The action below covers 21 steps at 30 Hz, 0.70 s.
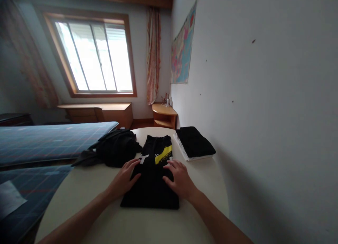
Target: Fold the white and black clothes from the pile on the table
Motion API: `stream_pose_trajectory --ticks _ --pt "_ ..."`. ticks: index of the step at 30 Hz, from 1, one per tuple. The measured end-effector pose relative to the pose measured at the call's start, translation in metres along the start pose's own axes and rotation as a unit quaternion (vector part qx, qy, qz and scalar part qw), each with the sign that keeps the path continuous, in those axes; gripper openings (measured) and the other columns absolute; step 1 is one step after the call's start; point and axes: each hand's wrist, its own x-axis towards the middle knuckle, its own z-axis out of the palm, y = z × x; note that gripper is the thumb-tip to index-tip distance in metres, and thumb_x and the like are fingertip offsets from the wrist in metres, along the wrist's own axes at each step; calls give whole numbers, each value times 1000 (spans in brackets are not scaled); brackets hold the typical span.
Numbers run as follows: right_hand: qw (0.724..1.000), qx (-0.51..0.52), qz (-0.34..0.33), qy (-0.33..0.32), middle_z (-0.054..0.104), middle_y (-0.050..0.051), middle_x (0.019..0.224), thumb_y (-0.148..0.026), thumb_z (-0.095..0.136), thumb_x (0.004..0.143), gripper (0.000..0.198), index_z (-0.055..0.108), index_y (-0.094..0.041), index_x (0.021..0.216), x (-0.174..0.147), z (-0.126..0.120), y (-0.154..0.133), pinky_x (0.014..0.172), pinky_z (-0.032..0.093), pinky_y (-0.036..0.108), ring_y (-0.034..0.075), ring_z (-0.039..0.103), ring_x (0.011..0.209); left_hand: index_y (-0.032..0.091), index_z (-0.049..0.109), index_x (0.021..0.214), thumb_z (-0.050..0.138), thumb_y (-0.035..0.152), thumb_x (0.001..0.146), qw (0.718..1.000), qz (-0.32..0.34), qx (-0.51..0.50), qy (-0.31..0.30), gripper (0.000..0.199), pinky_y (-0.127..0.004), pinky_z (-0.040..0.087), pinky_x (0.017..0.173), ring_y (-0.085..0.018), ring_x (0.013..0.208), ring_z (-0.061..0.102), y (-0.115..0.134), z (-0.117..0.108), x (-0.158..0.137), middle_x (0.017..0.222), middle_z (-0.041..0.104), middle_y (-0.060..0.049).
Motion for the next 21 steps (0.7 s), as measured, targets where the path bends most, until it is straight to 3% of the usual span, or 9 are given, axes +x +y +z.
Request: stream_pose_trajectory --ticks 2,4,6,10,14,16,21 --pt "998 -10 -37 -53 60 8 132 -41 69 83 32 68 -26 111 -21 -6 -14 115 27 49 30 43 133 26 57 127 59 28 89 994 87 7 -73 38 -44 40 110 -26 131 48 10 -18 -14 143 52 -9" --pt "992 -11 -70 -108 63 7 126 -42 77 76 37 69 -27 109 -39 -9 -25 112 29 47 30 47 127 27 59 122 67 31 83 971 166 15 -169 40 -42 43 105 -26 120 56 22 -33 -26 132 60 -8" --pt "986 -24 -87 -139 64 6 120 -36 77 76 37 68 -27 111 -52 -7 -31 108 33 45 28 53 118 27 60 118 70 31 81 953 198 36 -226 39 -39 45 100 -24 109 60 30 -41 -36 122 64 -6" --pt "979 -85 -100 -153 69 6 104 -20 57 91 20 69 -23 107 -57 3 -33 92 43 38 23 60 98 24 64 106 56 20 90 945 199 103 -239 19 -31 48 86 -21 95 63 38 -38 -43 105 68 -5" --pt "972 -89 -112 -186 71 6 94 -14 49 92 22 70 -20 97 -55 -6 -38 82 46 30 19 63 88 23 67 94 54 15 89 946 170 84 -265 16 -26 48 76 -18 85 65 52 -42 -40 92 69 -3" --pt "965 -47 -114 -233 72 3 91 -14 55 87 19 71 -21 94 -60 -16 -43 78 47 25 16 65 83 25 69 90 60 13 82 941 149 28 -302 17 -24 49 73 -16 81 66 63 -47 -45 89 70 -1" --pt "906 16 -137 -399 69 -4 70 -9 58 79 19 72 -22 76 -83 -17 -48 49 36 17 9 56 54 25 71 76 62 17 82 883 119 -102 -443 13 -21 46 57 -14 61 63 79 -42 -75 68 67 2"
